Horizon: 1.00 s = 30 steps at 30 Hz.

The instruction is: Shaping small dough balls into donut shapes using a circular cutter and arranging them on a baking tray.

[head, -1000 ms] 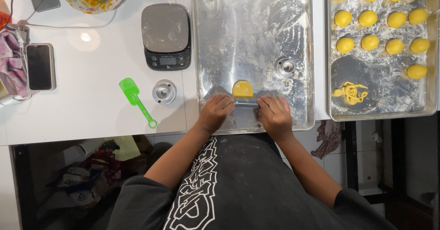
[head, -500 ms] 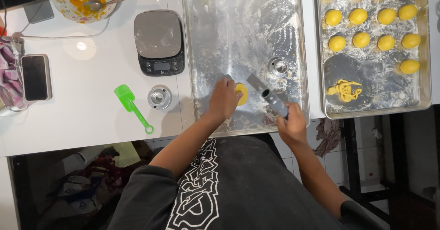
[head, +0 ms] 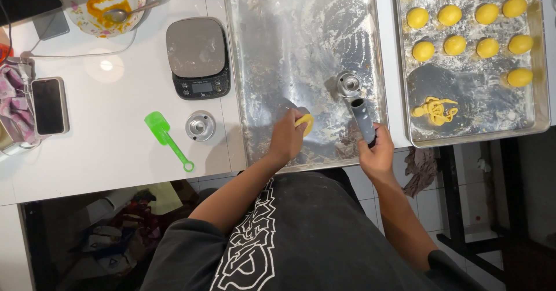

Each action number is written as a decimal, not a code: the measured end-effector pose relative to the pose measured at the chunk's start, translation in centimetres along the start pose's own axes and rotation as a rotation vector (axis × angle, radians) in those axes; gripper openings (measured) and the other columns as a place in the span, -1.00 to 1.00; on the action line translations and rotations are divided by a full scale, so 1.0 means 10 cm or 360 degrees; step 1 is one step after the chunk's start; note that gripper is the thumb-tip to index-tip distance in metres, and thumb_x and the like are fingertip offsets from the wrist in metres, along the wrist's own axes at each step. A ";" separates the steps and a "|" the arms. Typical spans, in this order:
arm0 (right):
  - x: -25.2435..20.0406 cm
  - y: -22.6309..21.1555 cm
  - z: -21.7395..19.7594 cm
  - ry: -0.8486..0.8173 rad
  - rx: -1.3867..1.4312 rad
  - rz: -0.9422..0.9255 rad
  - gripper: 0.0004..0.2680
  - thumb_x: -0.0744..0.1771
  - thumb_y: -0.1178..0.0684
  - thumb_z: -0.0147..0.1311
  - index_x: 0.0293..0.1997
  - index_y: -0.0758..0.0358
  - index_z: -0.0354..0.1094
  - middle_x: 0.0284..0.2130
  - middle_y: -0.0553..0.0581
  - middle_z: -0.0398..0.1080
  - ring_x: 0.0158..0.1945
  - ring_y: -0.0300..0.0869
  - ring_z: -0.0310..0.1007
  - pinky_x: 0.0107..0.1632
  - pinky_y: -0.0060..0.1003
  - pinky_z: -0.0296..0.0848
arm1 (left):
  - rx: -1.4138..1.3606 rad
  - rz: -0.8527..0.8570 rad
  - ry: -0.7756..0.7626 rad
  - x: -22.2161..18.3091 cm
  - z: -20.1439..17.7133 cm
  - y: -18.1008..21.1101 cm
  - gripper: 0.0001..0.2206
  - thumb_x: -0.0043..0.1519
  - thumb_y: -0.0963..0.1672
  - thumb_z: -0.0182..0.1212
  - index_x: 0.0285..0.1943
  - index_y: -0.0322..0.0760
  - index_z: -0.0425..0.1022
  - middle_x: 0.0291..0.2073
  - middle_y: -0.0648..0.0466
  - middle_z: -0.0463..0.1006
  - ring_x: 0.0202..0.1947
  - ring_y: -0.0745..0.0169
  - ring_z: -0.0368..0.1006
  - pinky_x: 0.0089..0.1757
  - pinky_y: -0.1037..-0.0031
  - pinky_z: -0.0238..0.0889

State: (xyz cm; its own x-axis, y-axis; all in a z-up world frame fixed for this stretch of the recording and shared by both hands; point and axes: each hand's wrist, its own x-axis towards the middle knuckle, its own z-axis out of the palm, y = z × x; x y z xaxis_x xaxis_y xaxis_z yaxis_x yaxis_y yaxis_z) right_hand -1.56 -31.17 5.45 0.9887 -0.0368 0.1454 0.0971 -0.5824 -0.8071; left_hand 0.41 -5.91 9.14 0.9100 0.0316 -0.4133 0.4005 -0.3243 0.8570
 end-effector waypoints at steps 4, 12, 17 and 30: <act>0.01 -0.03 -0.02 -0.0040 0.0001 0.0020 -0.83 0.26 0.37 0.01 -0.10 0.43 0.30 -0.38 0.31 0.24 -0.28 0.06 0.34 -0.21 -0.11 0.27 | -0.0505 0.0066 0.0068 0.04 0.01 -0.25 -0.61 0.32 -0.13 0.20 0.27 -0.41 0.26 -0.08 -0.38 0.58 -0.05 -0.25 0.55 -0.10 0.22 0.46; 0.12 -0.10 0.03 -0.0236 -0.0140 0.0113 -0.82 0.33 0.26 0.08 0.02 0.40 0.33 -0.27 0.39 0.33 -0.18 0.22 0.41 -0.15 0.01 0.31 | -0.0056 -0.0191 0.0229 -0.17 -0.20 -0.25 -0.37 0.04 -0.26 0.40 0.36 -0.48 0.33 -0.07 -0.10 0.33 -0.09 0.11 0.42 -0.10 0.41 0.49; 0.26 -0.53 0.22 -0.0546 -0.0356 -0.0008 -0.71 0.38 -0.01 0.14 0.15 0.40 0.31 -0.15 0.39 0.39 -0.03 0.28 0.44 -0.08 0.08 0.42 | 0.0652 0.0875 0.0805 0.14 0.01 -0.93 -0.55 0.17 -0.17 0.36 0.26 -0.39 0.46 -0.09 -0.15 0.48 -0.07 -0.09 0.47 0.01 0.21 0.33; 0.33 -0.22 0.94 -0.0324 -0.0819 -0.0977 -0.62 0.46 -0.29 -0.28 0.11 0.19 0.35 -0.37 0.09 0.30 -0.28 -0.04 0.34 -0.19 -0.11 0.31 | 0.1772 0.1131 0.0367 -0.26 -0.22 -1.04 -0.26 0.23 0.15 0.18 0.49 -0.34 0.23 0.33 -0.35 0.33 0.38 -0.34 0.23 0.29 -0.17 0.00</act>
State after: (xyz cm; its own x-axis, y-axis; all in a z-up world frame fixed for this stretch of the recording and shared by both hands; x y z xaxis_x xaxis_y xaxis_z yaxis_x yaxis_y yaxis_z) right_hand 2.54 -22.41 2.30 0.7831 0.5279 0.3287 0.6108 -0.7521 -0.2475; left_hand -5.87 -0.51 1.97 0.9244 -0.3418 0.1694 -0.3627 -0.9252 0.1120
